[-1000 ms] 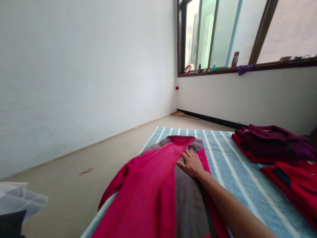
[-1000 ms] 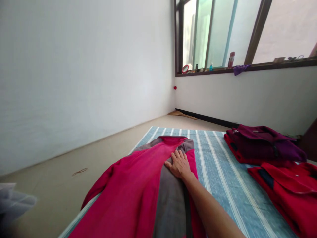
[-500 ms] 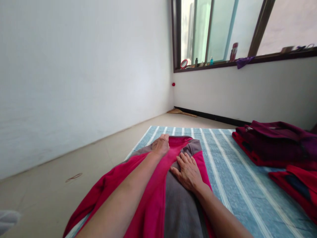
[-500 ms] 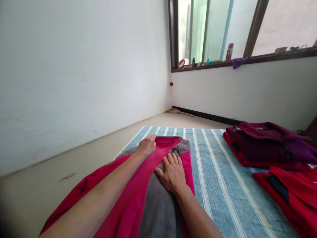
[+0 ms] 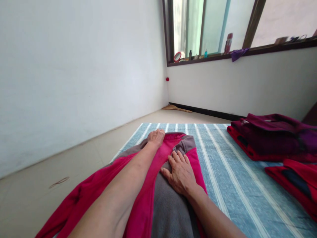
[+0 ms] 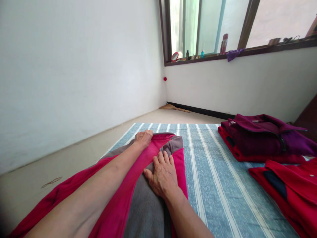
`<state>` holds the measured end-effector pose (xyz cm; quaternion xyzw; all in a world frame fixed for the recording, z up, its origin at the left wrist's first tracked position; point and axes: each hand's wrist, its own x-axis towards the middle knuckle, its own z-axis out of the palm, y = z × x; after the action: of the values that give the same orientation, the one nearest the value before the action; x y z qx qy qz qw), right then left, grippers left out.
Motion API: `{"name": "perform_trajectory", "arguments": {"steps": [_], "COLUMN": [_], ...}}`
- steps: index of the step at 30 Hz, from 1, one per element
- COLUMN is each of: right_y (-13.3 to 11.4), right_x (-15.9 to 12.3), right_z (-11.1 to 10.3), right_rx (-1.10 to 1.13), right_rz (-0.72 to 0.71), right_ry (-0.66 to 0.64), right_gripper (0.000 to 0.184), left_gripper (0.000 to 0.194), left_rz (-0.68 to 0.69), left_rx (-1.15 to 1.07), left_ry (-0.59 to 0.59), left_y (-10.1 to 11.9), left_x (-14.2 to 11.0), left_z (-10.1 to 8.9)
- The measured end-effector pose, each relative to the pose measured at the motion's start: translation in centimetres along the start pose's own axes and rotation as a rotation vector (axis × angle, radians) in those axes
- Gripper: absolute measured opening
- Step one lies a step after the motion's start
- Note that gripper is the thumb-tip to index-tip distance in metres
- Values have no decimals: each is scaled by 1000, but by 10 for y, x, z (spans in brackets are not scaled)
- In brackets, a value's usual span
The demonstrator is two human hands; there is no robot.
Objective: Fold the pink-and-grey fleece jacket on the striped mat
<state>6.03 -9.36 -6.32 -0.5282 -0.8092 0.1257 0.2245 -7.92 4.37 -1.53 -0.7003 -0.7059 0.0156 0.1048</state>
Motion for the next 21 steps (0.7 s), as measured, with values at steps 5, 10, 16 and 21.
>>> {"name": "perform_trajectory", "arguments": {"steps": [5, 10, 16, 21], "right_y": [-1, -1, -1, -1], "right_x": [0, 1, 2, 2], "right_z": [-2, -4, -4, -3], "right_rx": [6, 18, 40, 43], "right_rz": [-1, -1, 1, -1], "right_ry": [-4, -19, -17, -4], "right_gripper": [61, 62, 61, 61], "left_gripper": [34, 33, 32, 30], "left_rz": [30, 58, 143, 257], "left_rx": [3, 19, 57, -1], "left_ry": [57, 25, 16, 49], "left_y": [-5, -6, 0, 15], "left_x": [-7, -14, -14, 0], "left_z": [10, 22, 11, -1]}}
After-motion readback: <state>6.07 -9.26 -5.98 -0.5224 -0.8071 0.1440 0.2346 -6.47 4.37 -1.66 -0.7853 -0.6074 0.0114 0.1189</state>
